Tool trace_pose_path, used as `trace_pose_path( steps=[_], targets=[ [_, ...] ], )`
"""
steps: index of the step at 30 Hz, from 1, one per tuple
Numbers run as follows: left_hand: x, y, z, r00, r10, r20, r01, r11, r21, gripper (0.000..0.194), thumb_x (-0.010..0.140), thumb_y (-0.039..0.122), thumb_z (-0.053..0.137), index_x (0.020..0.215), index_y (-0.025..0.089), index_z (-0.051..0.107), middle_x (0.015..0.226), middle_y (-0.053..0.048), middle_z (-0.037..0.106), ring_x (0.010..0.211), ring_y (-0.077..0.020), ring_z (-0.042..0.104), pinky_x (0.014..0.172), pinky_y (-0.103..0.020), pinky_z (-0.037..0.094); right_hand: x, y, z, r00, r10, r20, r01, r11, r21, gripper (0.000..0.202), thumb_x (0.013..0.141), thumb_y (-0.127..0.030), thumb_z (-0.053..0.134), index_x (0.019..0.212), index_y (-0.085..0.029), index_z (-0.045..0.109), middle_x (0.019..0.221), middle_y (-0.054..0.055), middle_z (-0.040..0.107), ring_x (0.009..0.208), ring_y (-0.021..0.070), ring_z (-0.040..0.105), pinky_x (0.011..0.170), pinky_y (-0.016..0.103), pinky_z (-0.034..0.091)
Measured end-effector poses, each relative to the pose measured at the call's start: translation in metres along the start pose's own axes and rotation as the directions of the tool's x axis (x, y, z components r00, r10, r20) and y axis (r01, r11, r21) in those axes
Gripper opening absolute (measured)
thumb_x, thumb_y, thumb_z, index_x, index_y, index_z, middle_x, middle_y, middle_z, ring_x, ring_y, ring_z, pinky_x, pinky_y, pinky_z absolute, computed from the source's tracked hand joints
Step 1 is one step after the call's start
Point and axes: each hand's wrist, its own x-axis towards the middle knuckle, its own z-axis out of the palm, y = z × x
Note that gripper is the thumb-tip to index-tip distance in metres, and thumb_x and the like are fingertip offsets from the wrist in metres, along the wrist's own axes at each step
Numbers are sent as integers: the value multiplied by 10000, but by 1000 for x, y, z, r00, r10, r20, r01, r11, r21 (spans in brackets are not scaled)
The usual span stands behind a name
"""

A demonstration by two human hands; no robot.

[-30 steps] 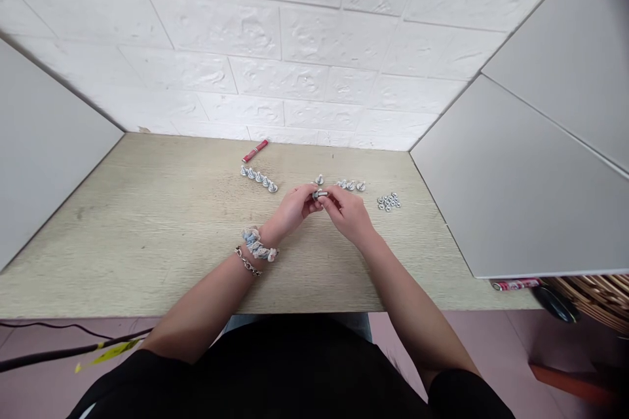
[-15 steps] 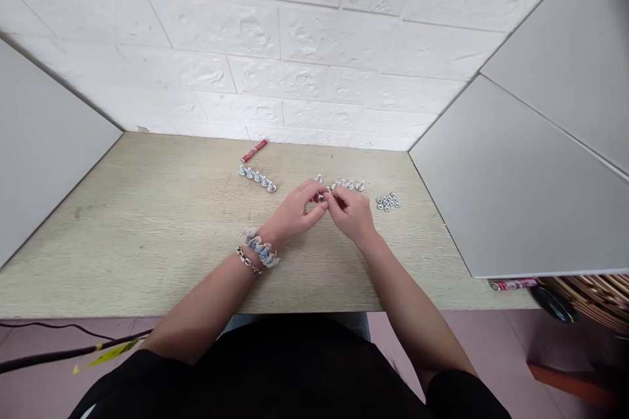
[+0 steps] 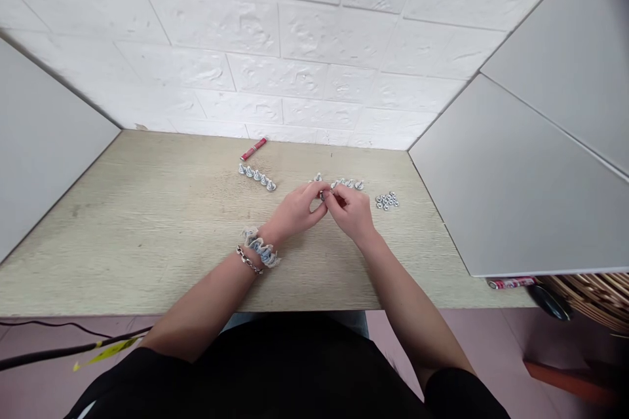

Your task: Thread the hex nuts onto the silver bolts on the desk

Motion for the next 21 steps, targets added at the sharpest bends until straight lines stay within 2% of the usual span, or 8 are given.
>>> trace_pose_path(
  steps=[4,9,12,16,21],
  targets=[
    [-1,-3,4,1000,-15,-23,14,999,-35,223,785,174,487,1007,175,509,888,-31,608,784,-112,566,712,-230,458,0,2,0,1000,-20,-4,19,998,-52,295,808,-342,441,560,-186,403,505,-37,439,471,78,367,481,217,274],
    [2,-10,4,994,0,-106,-4,999,-42,141,780,177,506,908,171,564,871,-30,628,791,-104,577,719,-221,463,1,2,-1,998,-44,33,46,997,-60,262,822,-348,428,625,-187,489,551,-22,504,507,89,427,503,218,295],
    [3,-12,1,991,-59,-123,57,998,-26,114,760,196,534,862,163,573,825,-25,632,730,-99,576,671,-212,467,2,1,-2,997,-42,70,44,999,-30,210,821,-345,434,742,-193,555,592,-17,547,535,96,471,528,218,321],
    [5,-11,-1,977,-160,-140,158,987,-27,101,746,219,552,825,163,576,763,-10,622,650,-89,563,604,-200,463,1,-1,-3,995,-9,97,8,1000,16,201,813,-350,448,882,-206,569,607,-24,561,530,96,490,527,213,336],
    [11,-17,-16,948,-237,-213,241,970,-6,115,752,275,558,790,167,574,727,0,610,641,-90,558,613,-208,461,1,-1,-4,995,14,97,-16,1000,14,205,815,-362,442,895,-214,559,589,-34,543,503,89,476,523,207,337]
  ],
)
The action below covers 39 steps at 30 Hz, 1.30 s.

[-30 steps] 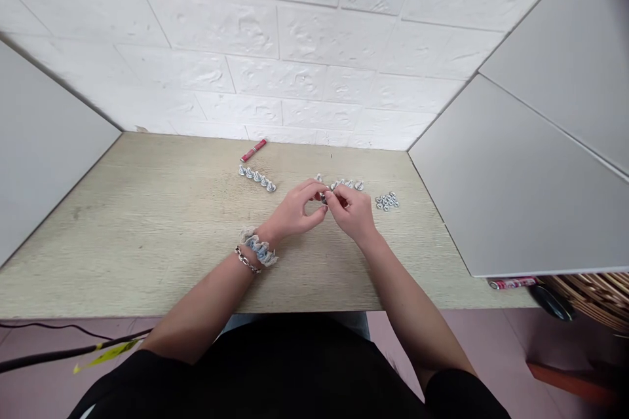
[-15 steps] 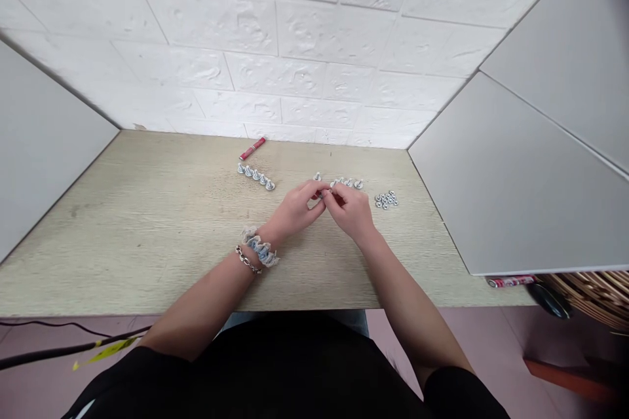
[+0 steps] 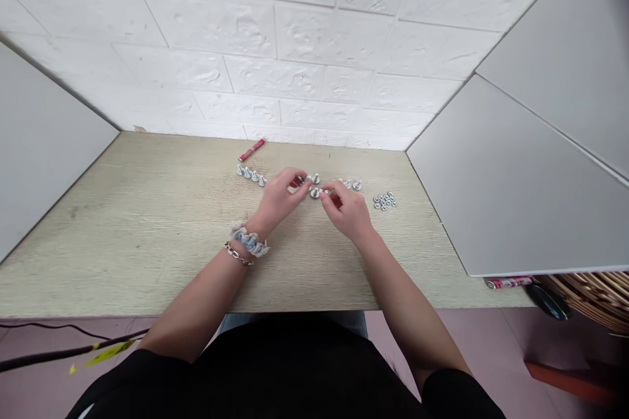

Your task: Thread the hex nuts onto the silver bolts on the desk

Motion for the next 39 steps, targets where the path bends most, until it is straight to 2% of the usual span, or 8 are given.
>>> trace_pose_path(
  steps=[3,8,11,16,21,27,34,39],
  targets=[
    [13,-13,-18,983,-117,-140,119,993,-1,134,774,284,523,811,163,568,735,-8,608,612,-89,549,567,-208,450,0,0,0,1000,-6,5,6,1000,-19,198,821,-351,432,874,-212,563,595,-30,545,508,88,473,533,207,336],
    [28,-46,-54,904,-220,-366,287,948,141,152,765,288,511,820,164,578,833,-47,608,728,-134,558,659,-261,453,-1,-1,0,999,-40,37,41,998,-38,209,837,-335,398,825,-209,564,585,-26,540,506,90,453,532,207,323],
    [29,-65,-67,900,-291,-326,384,882,273,146,717,296,549,759,162,591,802,-50,617,729,-164,559,722,-301,436,0,0,1,998,-49,36,51,997,-55,215,838,-331,392,793,-206,560,570,-26,527,492,90,437,527,209,315],
    [28,-79,-70,870,-380,-314,470,831,296,169,734,252,478,810,147,587,773,-55,624,733,-166,561,717,-281,424,0,2,1,998,-61,31,63,996,-66,216,834,-325,393,752,-203,550,559,-24,514,494,93,434,524,210,311],
    [27,-76,-67,867,-372,-330,448,872,195,259,749,215,447,988,168,535,779,-27,627,703,-131,562,666,-239,421,0,1,1,997,-74,33,76,994,-78,222,837,-321,388,747,-201,552,561,-19,514,502,97,435,529,211,308],
    [28,-80,-67,895,-309,-322,376,911,171,250,755,218,403,861,153,619,815,-35,639,753,-130,560,719,-237,418,0,1,1,996,-70,56,75,994,-77,234,843,-324,380,737,-201,549,576,-13,522,515,100,444,526,212,304],
    [28,-81,-63,896,-316,-313,390,897,210,311,755,224,400,911,150,659,831,-48,662,743,-147,575,725,-252,430,1,2,2,996,-65,60,71,993,-94,217,834,-316,397,732,-202,551,561,-21,513,495,96,426,520,214,296],
    [27,-81,-64,916,-327,-235,385,882,274,367,739,185,385,986,158,654,942,-59,662,843,-183,581,806,-274,424,0,2,3,996,-68,65,74,993,-97,214,836,-315,395,739,-204,550,567,-22,518,498,96,428,516,215,294]
  ],
)
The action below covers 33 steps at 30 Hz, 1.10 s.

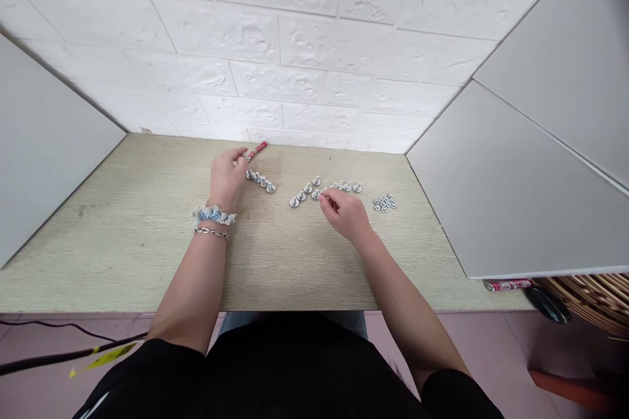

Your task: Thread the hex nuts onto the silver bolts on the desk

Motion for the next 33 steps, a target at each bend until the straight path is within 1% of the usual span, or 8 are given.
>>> trace_pose_path(
  steps=[5,8,15,17,22,24,28,33],
  targets=[
    [-2,0,0,996,-19,86,13,998,63,396,721,185,379,998,166,662,905,-61,676,829,-208,588,774,-285,431,0,-1,-1,999,-28,21,28,1000,3,221,838,-310,392,748,-202,562,570,-18,528,508,97,442,517,215,294],
    [-2,-1,2,992,-48,119,37,995,89,411,720,195,369,1006,172,663,870,-63,682,823,-216,590,758,-293,429,-1,-2,-1,997,-55,55,55,998,3,217,833,-296,400,744,-200,573,580,-17,540,520,94,450,518,214,291],
    [-1,-5,4,980,-84,183,56,987,150,420,723,206,371,1035,209,653,778,-67,686,776,-226,594,772,-328,406,-1,-3,-1,993,-70,99,68,997,23,200,815,-301,424,748,-193,578,586,-20,542,530,89,446,533,212,297],
    [-1,-6,5,976,-97,194,66,985,159,416,727,214,377,1042,213,649,790,-69,687,780,-227,594,773,-327,403,-1,-3,-2,990,-80,120,77,997,30,193,805,-312,439,745,-192,577,582,-23,536,524,88,442,537,212,299],
    [-1,-10,8,974,-122,189,87,979,183,397,738,277,398,1030,197,654,900,-88,681,821,-237,594,759,-321,406,-1,-5,-4,985,-84,152,80,996,33,190,796,-322,452,739,-192,578,579,-26,532,512,83,434,541,211,296],
    [0,-11,9,975,-120,185,84,978,189,391,736,286,406,1019,191,659,904,-91,680,822,-239,593,756,-320,405,-2,-5,-4,984,-86,157,81,996,34,192,794,-325,454,740,-191,580,579,-24,534,512,84,436,544,214,297],
    [0,-12,9,977,-103,189,66,979,191,358,738,288,407,959,210,678,841,-69,685,779,-231,593,721,-307,404,-2,-4,-3,984,-80,159,76,997,32,200,794,-334,454,741,-191,582,586,-22,538,515,84,438,547,216,296],
    [0,-10,8,974,-81,211,41,981,190,335,758,339,386,757,191,687,716,-63,669,673,-207,573,608,-277,377,-1,-4,-2,984,-68,167,64,998,30,197,793,-333,453,740,-191,579,588,-24,538,517,84,439,547,215,297]
  ],
)
